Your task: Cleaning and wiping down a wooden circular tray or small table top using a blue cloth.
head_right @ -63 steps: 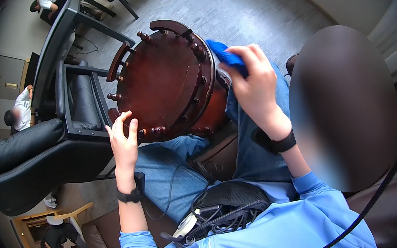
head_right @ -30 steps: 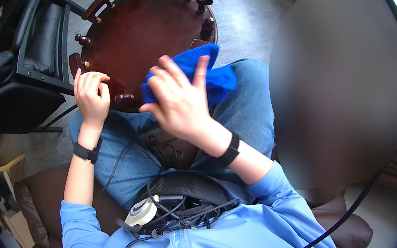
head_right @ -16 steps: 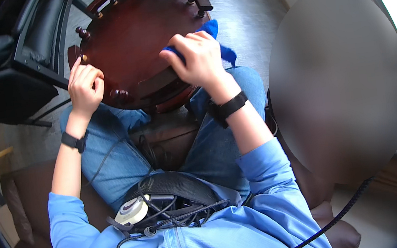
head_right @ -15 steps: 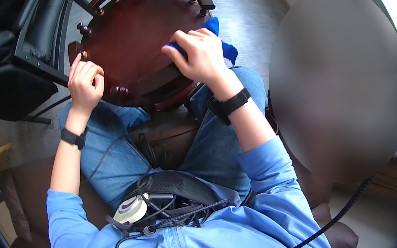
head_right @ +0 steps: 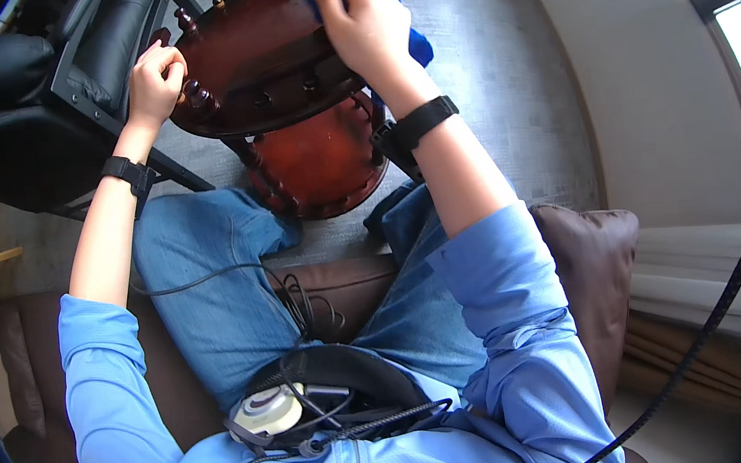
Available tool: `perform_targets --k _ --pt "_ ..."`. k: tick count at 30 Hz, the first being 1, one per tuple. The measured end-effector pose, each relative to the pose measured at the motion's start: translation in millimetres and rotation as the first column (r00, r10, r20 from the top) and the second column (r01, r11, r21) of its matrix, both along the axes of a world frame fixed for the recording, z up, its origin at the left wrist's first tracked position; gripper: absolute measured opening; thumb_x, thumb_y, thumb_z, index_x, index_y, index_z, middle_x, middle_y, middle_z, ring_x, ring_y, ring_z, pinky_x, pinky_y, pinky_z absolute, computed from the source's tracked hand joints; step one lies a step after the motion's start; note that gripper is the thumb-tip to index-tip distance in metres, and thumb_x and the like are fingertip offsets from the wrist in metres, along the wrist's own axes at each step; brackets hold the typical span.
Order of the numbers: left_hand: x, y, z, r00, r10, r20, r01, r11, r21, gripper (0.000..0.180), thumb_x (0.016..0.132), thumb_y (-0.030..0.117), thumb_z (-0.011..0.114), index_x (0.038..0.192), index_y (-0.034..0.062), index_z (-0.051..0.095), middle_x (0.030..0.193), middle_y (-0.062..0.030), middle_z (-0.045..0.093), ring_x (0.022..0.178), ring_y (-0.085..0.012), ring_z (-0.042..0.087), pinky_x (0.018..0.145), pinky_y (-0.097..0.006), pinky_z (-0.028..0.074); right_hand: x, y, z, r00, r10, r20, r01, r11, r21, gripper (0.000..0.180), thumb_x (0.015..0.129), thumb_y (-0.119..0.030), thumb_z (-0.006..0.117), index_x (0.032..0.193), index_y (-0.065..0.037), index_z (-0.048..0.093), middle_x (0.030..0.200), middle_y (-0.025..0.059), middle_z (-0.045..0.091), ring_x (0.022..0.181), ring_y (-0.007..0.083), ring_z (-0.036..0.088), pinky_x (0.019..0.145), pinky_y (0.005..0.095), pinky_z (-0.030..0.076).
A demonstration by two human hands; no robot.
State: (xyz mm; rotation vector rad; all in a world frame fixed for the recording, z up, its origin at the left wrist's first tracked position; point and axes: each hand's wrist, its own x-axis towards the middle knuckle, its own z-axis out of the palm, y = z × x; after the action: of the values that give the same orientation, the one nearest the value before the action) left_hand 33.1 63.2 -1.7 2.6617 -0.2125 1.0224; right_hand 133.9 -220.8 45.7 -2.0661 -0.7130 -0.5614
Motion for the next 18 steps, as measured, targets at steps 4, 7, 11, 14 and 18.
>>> perform_targets --k 4,7,11,14,18 --pt "12 5 -6 0.995 -0.007 0.097 0.016 0.995 -0.096 0.011 0.077 0.004 0.053 0.068 0.0018 0.059 0.065 -0.0098 0.059 0.069 -0.0289 0.062 0.097 -0.041 0.047 13 -30 -3 0.983 -0.125 -0.137 0.166 0.923 0.347 0.03 0.095 -0.03 0.056 0.094 -0.001 0.064 0.083 0.0164 0.063 0.076 0.0328 0.06 0.072 0.0391 0.048" --pt "19 2 -7 0.972 0.028 0.235 0.005 0.99 -0.139 0.01 0.077 0.007 0.057 0.068 0.005 0.06 0.068 -0.0092 0.062 0.072 -0.029 0.063 0.08 -0.037 0.051 -7 -54 -10 0.979 -0.188 0.079 0.168 0.962 0.215 0.021 0.091 -0.02 0.063 0.093 0.0 0.064 0.091 0.015 0.059 0.081 0.0294 0.059 0.073 0.0361 0.048" --pt "19 8 -8 0.964 0.064 0.257 -0.013 0.98 -0.197 0.008 0.078 0.006 0.058 0.071 0.0054 0.061 0.072 -0.0069 0.062 0.072 -0.0257 0.062 0.068 -0.034 0.05 -50 -47 -44 0.982 0.114 0.148 -0.11 0.993 -0.038 0.021 0.078 -0.008 0.071 0.098 -0.003 0.065 0.102 0.0145 0.058 0.092 0.0311 0.057 0.082 0.0383 0.048" --pt "24 6 -14 0.948 0.095 0.303 -0.031 0.977 -0.209 0.004 0.078 0.006 0.06 0.075 0.0061 0.063 0.079 -0.0067 0.064 0.077 -0.025 0.063 0.07 -0.033 0.05 -53 -46 -43 0.978 0.169 0.126 -0.149 0.976 -0.156 0.038 0.071 -0.003 0.065 0.109 -0.003 0.064 0.112 0.0157 0.057 0.107 0.0324 0.051 0.091 0.0406 0.045" --pt "25 3 -22 0.92 0.181 0.348 -0.046 0.931 -0.363 0.015 0.078 0.006 0.068 0.092 0.0047 0.063 0.097 -0.0077 0.065 0.087 -0.0219 0.064 0.08 -0.033 0.051 -53 -41 -29 0.973 0.196 0.125 -0.128 0.899 -0.418 0.051 0.066 -0.011 0.063 0.116 -0.005 0.062 0.121 0.0069 0.057 0.109 0.0308 0.05 0.091 0.0419 0.043"
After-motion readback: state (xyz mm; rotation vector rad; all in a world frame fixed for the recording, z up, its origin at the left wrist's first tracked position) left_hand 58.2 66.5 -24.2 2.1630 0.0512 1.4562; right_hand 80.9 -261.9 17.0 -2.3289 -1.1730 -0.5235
